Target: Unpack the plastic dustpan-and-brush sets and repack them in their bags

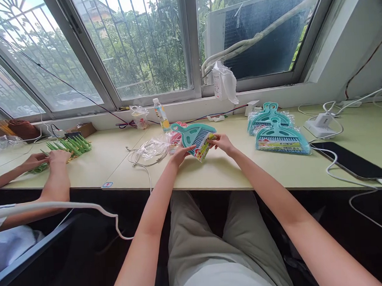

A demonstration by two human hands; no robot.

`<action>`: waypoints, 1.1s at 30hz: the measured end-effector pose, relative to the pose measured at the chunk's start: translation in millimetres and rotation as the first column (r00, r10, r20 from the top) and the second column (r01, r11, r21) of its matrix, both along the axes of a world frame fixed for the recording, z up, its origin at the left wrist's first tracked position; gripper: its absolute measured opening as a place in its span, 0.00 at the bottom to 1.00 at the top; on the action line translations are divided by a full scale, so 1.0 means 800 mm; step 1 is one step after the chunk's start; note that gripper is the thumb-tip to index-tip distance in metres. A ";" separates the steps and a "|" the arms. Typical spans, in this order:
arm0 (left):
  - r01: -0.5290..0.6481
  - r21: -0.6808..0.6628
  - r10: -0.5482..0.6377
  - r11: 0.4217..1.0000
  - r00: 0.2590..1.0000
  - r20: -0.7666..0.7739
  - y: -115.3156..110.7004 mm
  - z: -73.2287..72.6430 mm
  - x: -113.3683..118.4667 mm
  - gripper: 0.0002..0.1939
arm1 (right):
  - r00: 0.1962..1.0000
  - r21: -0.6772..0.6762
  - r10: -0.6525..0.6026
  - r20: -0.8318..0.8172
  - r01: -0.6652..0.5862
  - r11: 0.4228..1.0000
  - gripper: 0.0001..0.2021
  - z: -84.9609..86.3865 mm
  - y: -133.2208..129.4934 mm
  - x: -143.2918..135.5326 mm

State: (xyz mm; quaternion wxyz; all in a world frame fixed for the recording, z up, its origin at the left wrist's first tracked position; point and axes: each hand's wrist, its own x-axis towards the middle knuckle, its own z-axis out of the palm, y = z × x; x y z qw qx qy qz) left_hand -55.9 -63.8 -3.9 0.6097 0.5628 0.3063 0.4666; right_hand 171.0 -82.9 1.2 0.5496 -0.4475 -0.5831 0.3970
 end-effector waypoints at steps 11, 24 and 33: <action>0.074 0.079 -0.068 0.994 0.995 -0.080 -0.004 0.001 0.006 0.42 | 0.959 0.170 -0.215 0.186 0.184 0.968 0.10 -0.011 0.007 0.000; -0.016 0.081 0.012 0.997 0.998 0.056 0.006 -0.006 0.002 0.43 | 0.885 0.196 -0.438 0.157 0.407 0.892 0.33 -0.004 -0.002 -0.006; 0.010 0.075 -0.012 0.997 1.000 0.028 0.002 -0.003 0.004 0.43 | 0.971 -0.243 0.137 -0.197 -0.184 0.953 0.11 -0.014 -0.008 -0.015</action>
